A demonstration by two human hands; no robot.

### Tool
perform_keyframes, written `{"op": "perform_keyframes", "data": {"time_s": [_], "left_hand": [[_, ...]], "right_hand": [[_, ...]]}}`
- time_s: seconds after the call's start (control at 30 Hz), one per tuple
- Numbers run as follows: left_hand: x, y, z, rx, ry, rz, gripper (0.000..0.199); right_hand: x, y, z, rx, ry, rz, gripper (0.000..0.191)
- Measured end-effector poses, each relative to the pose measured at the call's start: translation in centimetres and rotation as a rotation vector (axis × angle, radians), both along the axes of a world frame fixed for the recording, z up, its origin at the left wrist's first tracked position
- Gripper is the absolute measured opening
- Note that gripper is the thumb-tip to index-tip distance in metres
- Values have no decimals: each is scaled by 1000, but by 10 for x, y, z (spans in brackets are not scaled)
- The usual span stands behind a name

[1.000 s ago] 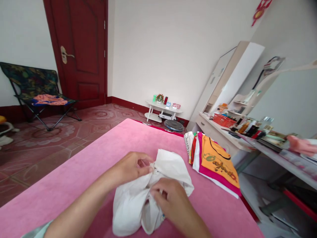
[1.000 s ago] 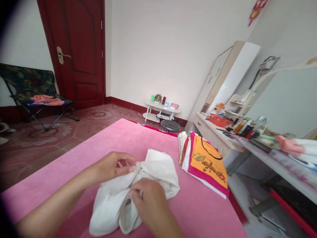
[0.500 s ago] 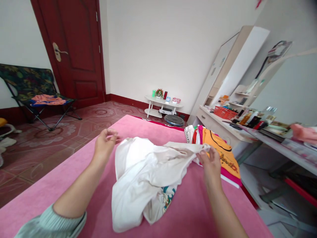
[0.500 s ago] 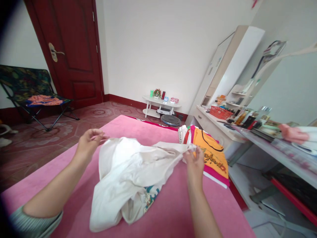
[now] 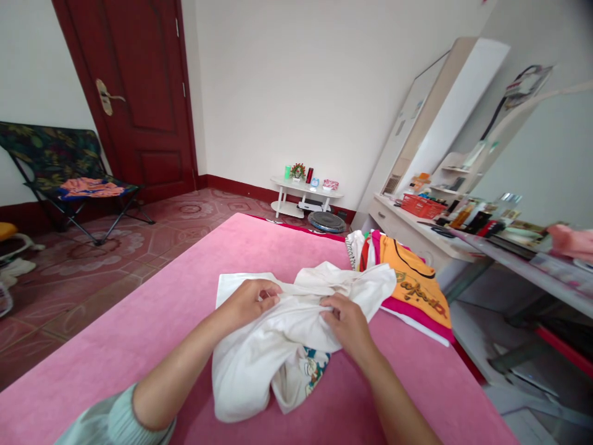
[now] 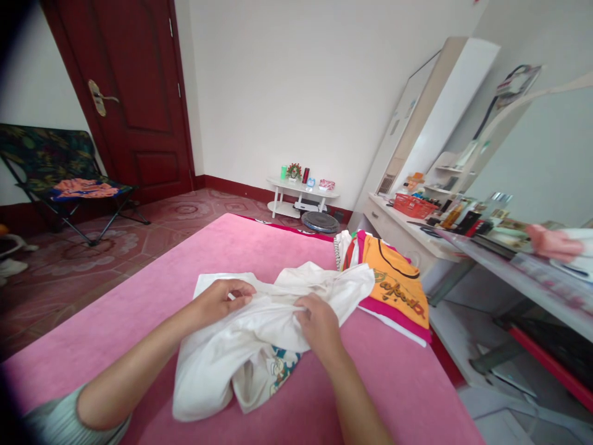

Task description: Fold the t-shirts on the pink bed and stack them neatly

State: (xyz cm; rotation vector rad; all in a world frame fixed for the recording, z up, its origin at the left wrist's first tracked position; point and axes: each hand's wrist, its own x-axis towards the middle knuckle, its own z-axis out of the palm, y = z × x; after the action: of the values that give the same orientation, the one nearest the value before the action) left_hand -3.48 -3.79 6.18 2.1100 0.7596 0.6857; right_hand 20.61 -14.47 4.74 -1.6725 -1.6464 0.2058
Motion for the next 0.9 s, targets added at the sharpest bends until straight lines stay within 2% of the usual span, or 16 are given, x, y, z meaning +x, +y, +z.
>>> {"op": "perform_keyframes", "data": {"time_s": [0.1,0.2,0.27,0.37,0.43,0.53,0.6,0.63,0.73,0.8,0.83,0.9], "left_hand": [[-1,-9,7,-51,52,-48,46],[6,-34,21,21,108,-214,64],[15,-58,32,135,141,-295,59],[24,-96,49,191,216,-305,34],[23,-114,62,98,261,-330,30],[10,-121,79,-87,267,-415,45],[-2,-111,85,-86,258,-369,57],[-8,-103,87,-38,252,-293,57],[-26,-75,88,166,186,55,26],[-41,-62,87,226,116,198,11],[-50,-59,85,197,98,206,10],[-72,-61,77,33,131,109,22]], "right_hand": [[12,-10,26,264,210,-128,18],[17,-20,47,445,401,-242,20],[16,-26,58,534,474,-313,21],[13,-34,71,665,506,-375,19],[12,-39,78,765,473,-436,17],[15,-46,87,844,413,-499,15],[20,-49,90,740,425,-430,16],[23,-49,90,627,437,-371,17],[30,-46,83,184,399,-177,21],[29,-45,73,-67,287,-25,20],[27,-45,65,-170,216,64,19],[21,-48,49,-327,71,212,15]]}}
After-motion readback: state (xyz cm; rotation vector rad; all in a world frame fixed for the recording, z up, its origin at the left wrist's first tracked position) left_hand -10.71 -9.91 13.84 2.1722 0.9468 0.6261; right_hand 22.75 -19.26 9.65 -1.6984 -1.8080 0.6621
